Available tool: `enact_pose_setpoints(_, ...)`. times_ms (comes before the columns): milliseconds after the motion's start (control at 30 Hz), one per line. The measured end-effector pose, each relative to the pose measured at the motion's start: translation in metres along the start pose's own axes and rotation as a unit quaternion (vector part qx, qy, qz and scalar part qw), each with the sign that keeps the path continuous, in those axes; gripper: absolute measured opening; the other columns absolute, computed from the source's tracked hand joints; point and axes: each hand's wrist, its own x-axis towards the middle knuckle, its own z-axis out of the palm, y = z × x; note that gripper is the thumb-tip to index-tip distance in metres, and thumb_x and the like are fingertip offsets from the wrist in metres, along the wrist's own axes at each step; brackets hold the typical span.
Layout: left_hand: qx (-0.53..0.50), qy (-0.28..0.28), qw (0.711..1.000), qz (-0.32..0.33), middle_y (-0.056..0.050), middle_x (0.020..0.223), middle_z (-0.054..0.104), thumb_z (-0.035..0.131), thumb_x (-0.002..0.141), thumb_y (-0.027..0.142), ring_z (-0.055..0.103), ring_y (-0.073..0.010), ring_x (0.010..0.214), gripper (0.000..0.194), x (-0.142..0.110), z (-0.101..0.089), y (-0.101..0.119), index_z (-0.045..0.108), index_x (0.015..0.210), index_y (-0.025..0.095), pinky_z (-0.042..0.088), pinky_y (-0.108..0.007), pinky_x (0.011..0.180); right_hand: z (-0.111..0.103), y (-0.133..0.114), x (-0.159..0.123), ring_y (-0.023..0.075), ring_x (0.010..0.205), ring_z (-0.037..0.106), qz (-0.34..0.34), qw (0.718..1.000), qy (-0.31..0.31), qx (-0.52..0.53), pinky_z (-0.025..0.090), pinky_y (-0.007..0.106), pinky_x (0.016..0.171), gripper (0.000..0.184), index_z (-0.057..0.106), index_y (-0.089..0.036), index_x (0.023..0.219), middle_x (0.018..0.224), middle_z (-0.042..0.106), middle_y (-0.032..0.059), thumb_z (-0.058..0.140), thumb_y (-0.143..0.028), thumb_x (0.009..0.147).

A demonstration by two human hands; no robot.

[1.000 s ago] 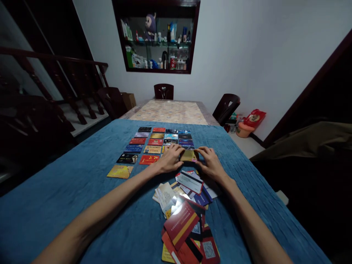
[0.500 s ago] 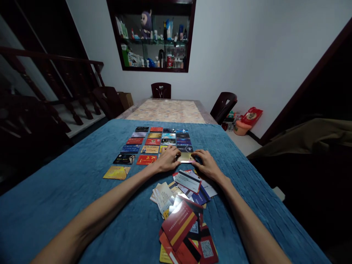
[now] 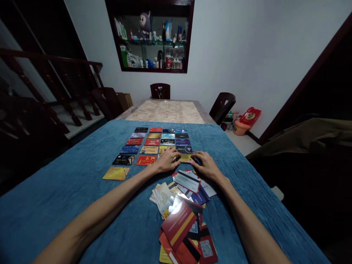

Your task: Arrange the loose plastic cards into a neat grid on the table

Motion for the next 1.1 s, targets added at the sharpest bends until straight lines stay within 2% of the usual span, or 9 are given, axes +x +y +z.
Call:
enact_pose_setpoints(333, 0.016, 0.006, 1.000, 0.007, -0.009, 0.114, 0.062, 0.062, 0.089, 0.032, 0.047, -0.0303, 0.115, 0.019, -0.0006, 0.0008, -0.0009, 0.073, 0.100, 0.021, 0.037, -0.047, 0.093, 0.0004, -0.0027, -0.0006, 0.0256, 0.102, 0.062, 0.011, 1.000, -0.001, -0.026, 0.047, 0.040, 0.091, 0.030, 0.072, -0.023, 0.109, 0.114, 0.069, 0.0096, 0.058, -0.040, 0.089)
enact_pose_setpoints(733, 0.020, 0.026, 0.999, 0.012, -0.009, 0.112, 0.063, 0.057, 0.092, 0.028, 0.047, -0.0294, 0.114, 0.020, -0.0016, 0.0049, 0.0034, 0.073, 0.102, 0.023, 0.037, -0.049, 0.092, 0.0038, -0.0026, -0.0008, 0.0253, 0.099, 0.062, 0.009, 0.999, 0.013, -0.034, 0.048, 0.041, 0.091, 0.027, 0.073, -0.023, 0.107, 0.110, 0.070, 0.0096, 0.057, -0.039, 0.090)
enact_pose_setpoints(1100, 0.065, 0.024, 0.997, 0.042, -0.011, 0.110, 0.061, 0.050, 0.094, 0.027, 0.045, -0.0306, 0.112, 0.024, -0.0058, 0.0006, 0.0081, 0.072, 0.101, 0.020, 0.038, -0.047, 0.088, 0.0069, -0.0033, -0.0018, 0.0261, 0.101, 0.061, 0.017, 0.998, 0.012, -0.058, 0.047, 0.044, 0.093, 0.029, 0.072, -0.023, 0.108, 0.113, 0.068, 0.0102, 0.055, -0.040, 0.092)
